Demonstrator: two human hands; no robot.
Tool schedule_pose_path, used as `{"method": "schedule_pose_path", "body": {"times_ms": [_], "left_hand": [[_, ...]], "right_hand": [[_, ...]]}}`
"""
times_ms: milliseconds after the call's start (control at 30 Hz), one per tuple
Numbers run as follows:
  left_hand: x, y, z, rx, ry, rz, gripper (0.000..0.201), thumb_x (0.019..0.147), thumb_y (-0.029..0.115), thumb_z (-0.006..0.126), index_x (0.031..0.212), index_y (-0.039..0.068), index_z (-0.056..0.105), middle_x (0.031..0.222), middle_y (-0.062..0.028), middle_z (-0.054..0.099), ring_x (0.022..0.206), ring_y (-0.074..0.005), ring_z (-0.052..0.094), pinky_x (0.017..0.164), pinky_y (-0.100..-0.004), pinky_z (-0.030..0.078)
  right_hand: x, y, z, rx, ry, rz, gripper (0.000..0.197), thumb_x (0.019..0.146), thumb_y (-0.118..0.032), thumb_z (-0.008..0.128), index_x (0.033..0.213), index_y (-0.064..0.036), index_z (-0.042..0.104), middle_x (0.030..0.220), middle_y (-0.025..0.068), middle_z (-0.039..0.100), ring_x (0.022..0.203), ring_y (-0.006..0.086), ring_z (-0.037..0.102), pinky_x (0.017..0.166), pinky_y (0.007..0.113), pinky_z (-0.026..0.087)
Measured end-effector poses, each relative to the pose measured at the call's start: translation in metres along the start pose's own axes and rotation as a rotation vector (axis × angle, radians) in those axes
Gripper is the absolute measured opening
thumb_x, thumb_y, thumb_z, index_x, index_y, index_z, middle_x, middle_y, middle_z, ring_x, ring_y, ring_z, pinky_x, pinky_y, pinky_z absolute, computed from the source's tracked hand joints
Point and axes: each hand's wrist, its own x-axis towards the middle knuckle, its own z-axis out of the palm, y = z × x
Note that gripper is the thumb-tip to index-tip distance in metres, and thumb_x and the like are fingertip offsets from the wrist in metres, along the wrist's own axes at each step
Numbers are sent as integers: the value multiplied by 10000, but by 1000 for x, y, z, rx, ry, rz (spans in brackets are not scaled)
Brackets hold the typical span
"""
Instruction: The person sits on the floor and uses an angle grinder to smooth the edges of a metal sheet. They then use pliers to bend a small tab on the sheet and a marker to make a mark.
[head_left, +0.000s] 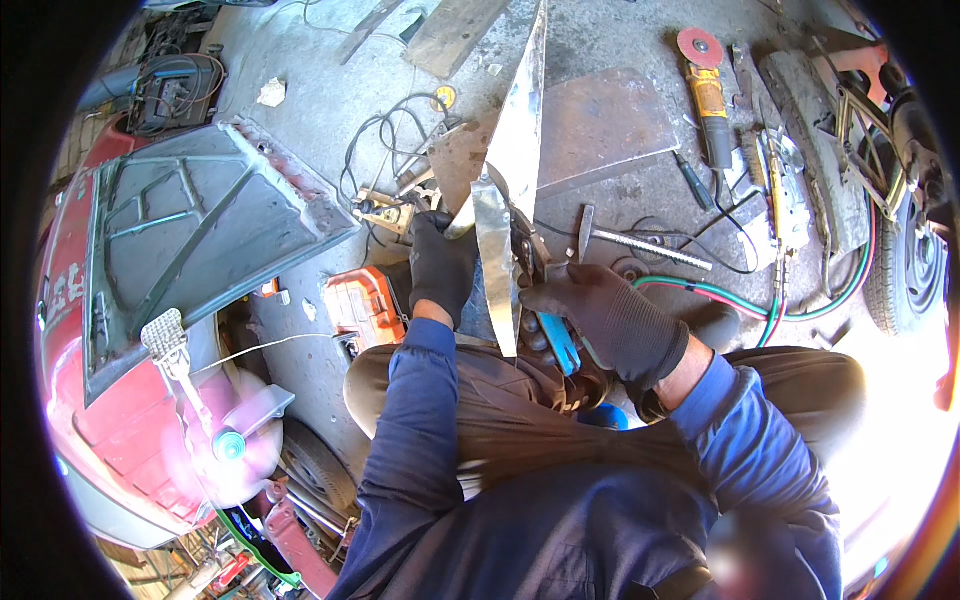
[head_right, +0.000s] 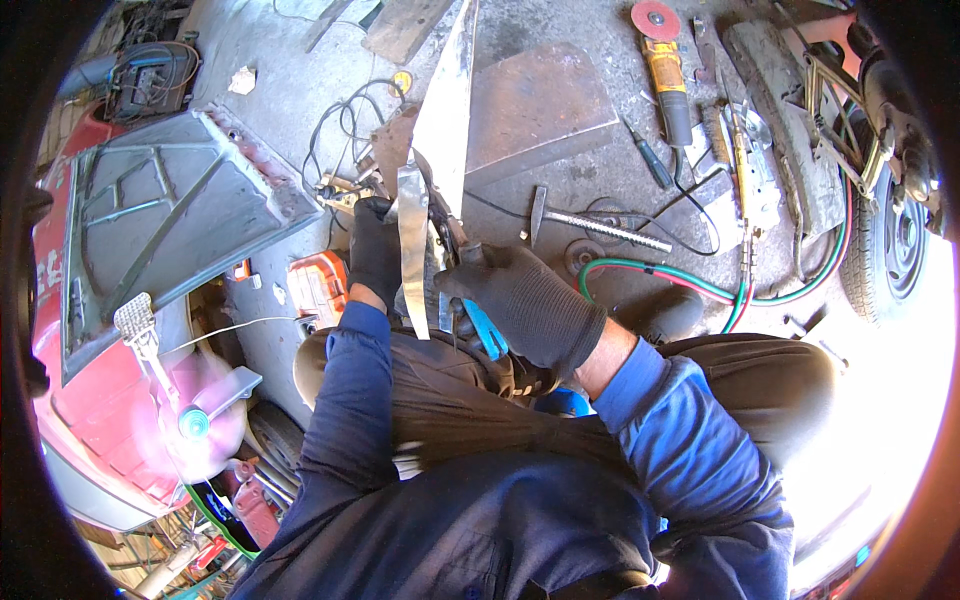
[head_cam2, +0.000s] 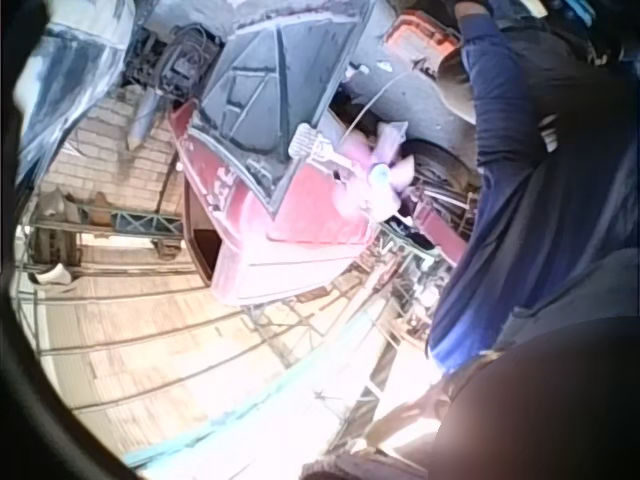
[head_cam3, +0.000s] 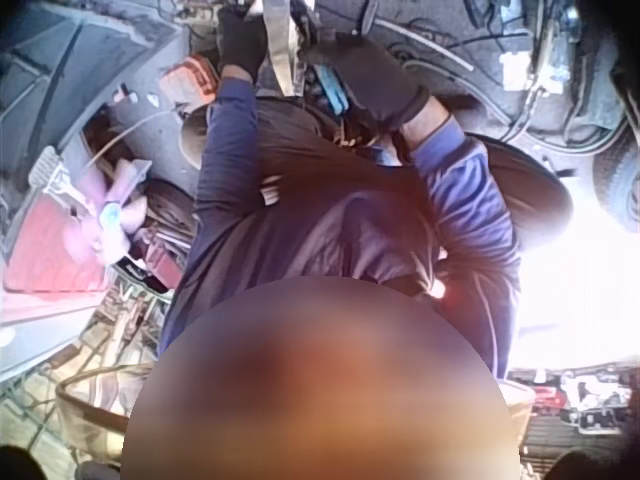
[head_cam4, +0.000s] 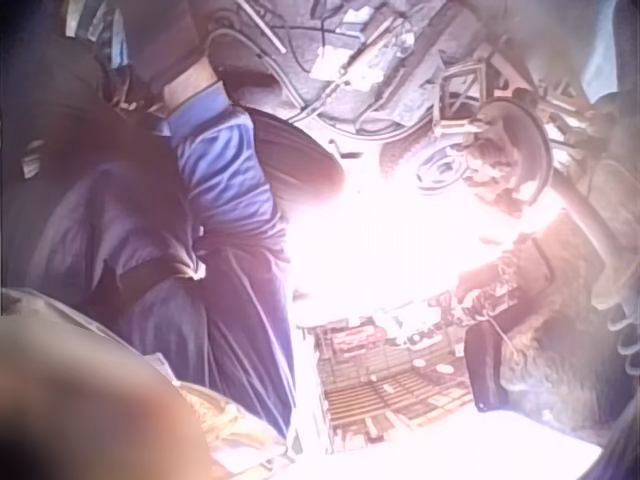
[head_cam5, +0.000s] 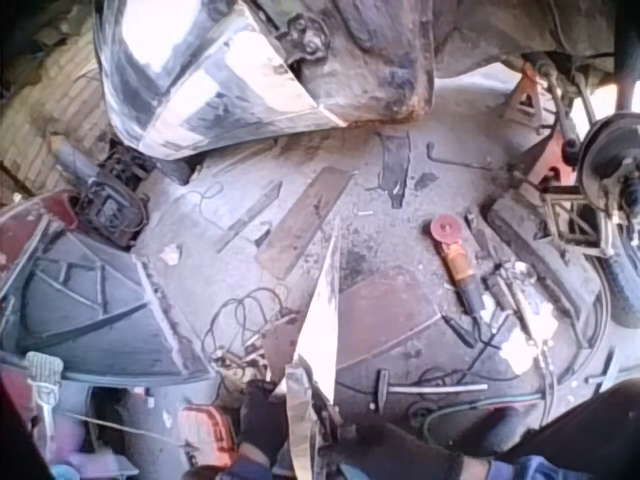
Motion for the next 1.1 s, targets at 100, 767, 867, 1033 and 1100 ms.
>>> {"method": "schedule_pose_path", "body": {"times_ms": [100, 767, 867, 1033, 1100], "left_hand": [[0, -1, 1, -3, 3, 6, 532, 967, 317, 846, 1242, -22, 542, 1168, -300, 734, 1100, -442, 726, 978, -500, 554], [-9, 12, 3, 21, 15, -25, 815, 906, 508, 893, 1327, -73, 506, 1287, -332, 697, 1228, -481, 691, 1045, -510, 529], [-12, 14, 4, -56, -29, -109, 860, 893, 537, 900, 1342, -74, 494, 1303, -334, 691, 1221, -487, 689, 1046, -515, 528], [-14, 15, 6, -52, -45, -120, 850, 896, 528, 895, 1350, -64, 487, 1324, -326, 690, 1206, -496, 698, 1037, -527, 532], [-15, 16, 7, -5, -19, -108, 836, 904, 513, 890, 1350, -68, 488, 1324, -326, 696, 1206, -495, 703, 1029, -527, 538]], "right_hand": [[1, -4, 1, 589, -4, 480, 303, 993, -51, 683, 1285, -63, 761, 1098, 186, 763, 954, 303, 778, 854, 398, 635], [8, -10, 16, 367, 94, 445, 178, 951, -76, 708, 1114, -75, 777, 940, 154, 741, 859, 301, 766, 753, 412, 615], [8, -19, 17, 396, 128, 476, 150, 974, -93, 723, 1113, -59, 772, 921, 133, 734, 809, 278, 742, 726, 404, 597], [10, -29, 11, 540, 102, 593, 184, 1044, -171, 723, 1128, -14, 767, 864, 80, 728, 725, 192, 695, 675, 355, 563], [10, -31, 9, 620, 117, 625, 220, 1065, -203, 714, 1133, -1, 768, 851, 70, 727, 720, 158, 691, 661, 328, 556]]}}
